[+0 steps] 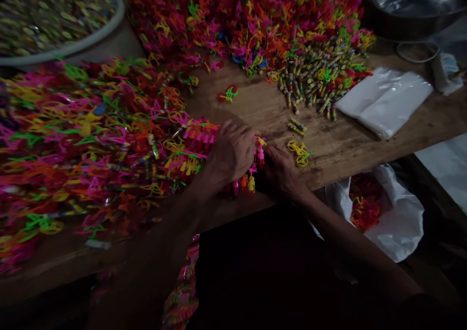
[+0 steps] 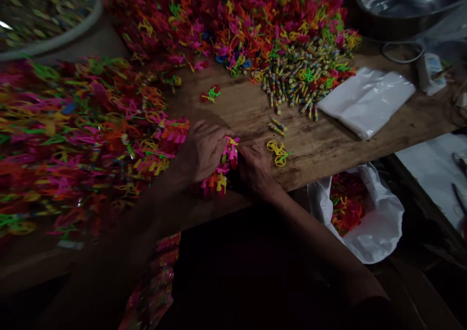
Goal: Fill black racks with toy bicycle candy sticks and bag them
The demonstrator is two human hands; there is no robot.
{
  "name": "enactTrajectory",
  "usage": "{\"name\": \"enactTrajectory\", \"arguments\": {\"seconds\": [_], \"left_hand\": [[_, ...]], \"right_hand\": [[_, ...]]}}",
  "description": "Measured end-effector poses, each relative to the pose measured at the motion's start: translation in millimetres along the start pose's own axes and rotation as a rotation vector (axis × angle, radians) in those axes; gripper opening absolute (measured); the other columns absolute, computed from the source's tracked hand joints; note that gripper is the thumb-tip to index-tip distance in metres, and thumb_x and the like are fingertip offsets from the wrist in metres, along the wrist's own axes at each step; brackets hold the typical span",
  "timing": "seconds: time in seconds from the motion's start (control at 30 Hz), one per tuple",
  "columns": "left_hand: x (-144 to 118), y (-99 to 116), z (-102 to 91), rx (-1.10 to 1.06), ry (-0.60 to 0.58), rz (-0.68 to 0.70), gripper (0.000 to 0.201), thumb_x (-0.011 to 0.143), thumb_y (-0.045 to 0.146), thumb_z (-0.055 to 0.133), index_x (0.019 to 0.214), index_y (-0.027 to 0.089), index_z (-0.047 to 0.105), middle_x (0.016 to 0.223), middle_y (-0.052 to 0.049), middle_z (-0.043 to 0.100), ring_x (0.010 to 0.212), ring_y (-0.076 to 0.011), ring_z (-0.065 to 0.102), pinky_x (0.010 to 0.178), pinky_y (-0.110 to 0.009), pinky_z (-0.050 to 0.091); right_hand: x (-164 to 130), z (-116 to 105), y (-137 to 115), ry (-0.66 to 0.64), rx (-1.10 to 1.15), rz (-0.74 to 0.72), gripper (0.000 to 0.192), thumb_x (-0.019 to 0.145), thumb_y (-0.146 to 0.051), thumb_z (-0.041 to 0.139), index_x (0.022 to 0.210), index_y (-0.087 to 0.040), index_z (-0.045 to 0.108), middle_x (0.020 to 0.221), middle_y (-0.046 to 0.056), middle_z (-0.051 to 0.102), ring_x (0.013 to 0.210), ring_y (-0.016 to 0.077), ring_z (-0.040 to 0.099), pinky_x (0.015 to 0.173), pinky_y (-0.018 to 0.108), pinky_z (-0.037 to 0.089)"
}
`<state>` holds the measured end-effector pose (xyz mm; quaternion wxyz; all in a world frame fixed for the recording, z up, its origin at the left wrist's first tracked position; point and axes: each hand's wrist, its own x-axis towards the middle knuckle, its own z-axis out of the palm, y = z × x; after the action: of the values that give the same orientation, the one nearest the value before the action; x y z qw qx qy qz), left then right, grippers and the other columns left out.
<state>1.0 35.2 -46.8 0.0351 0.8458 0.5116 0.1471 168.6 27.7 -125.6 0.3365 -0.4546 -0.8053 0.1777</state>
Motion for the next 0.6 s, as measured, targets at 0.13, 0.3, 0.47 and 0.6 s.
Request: {"name": "enactTrajectory", "arguments": {"seconds": [0.13,0.3,0.47,0.6], "left_hand": [[0.5,0.5,-3.1,-0.003,-0.033,-0.030,0.035,0.101,0.018,0.032,0.111,0.018,0.066,0.116,-0.010,0.074,0.112,-0.0257,0.066,0.118,-0.051,0.035],[5.8,-0.3,-11.4,-0.044,-0.045,0.027,0.031,0.101,0.026,0.043,0.117,0.013,0.066,0.120,-0.012,0.073,0.115,-0.0271,0.066,0.111,-0.049,0.040],[12.5,5.7,-13.4,-0.070,-0.109,0.059,0.025,0.099,0.031,0.053,0.115,0.017,0.068,0.123,-0.008,0.073,0.119,-0.0285,0.064,0.108,-0.049,0.040],[9.3,9.9,-12.0,-0.108,-0.155,0.018,0.022,0.100,0.027,0.047,0.106,0.018,0.067,0.109,-0.006,0.074,0.107,-0.0271,0.065,0.099,-0.047,0.043]], "right_hand": [[0.2,3.0,0.1,-0.017,-0.005,0.042,0.020,0.095,-0.015,0.045,0.094,-0.019,0.065,0.093,0.008,0.071,0.090,0.0216,0.063,0.086,0.033,0.048],[-2.8,9.3,5.1,0.006,0.083,0.031,0.019,0.095,-0.017,0.042,0.094,-0.020,0.061,0.091,0.008,0.069,0.088,0.0209,0.062,0.082,0.033,0.050],[-9.8,10.0,4.9,0.054,0.062,0.019,0.014,0.093,-0.020,0.046,0.093,-0.023,0.060,0.090,0.008,0.070,0.084,0.0223,0.064,0.075,0.034,0.053],[2.3,-21.4,12.3,-0.015,0.126,-0.060,0.017,0.094,-0.020,0.047,0.097,-0.024,0.063,0.089,0.006,0.073,0.074,0.0197,0.066,0.066,0.032,0.054]]}}
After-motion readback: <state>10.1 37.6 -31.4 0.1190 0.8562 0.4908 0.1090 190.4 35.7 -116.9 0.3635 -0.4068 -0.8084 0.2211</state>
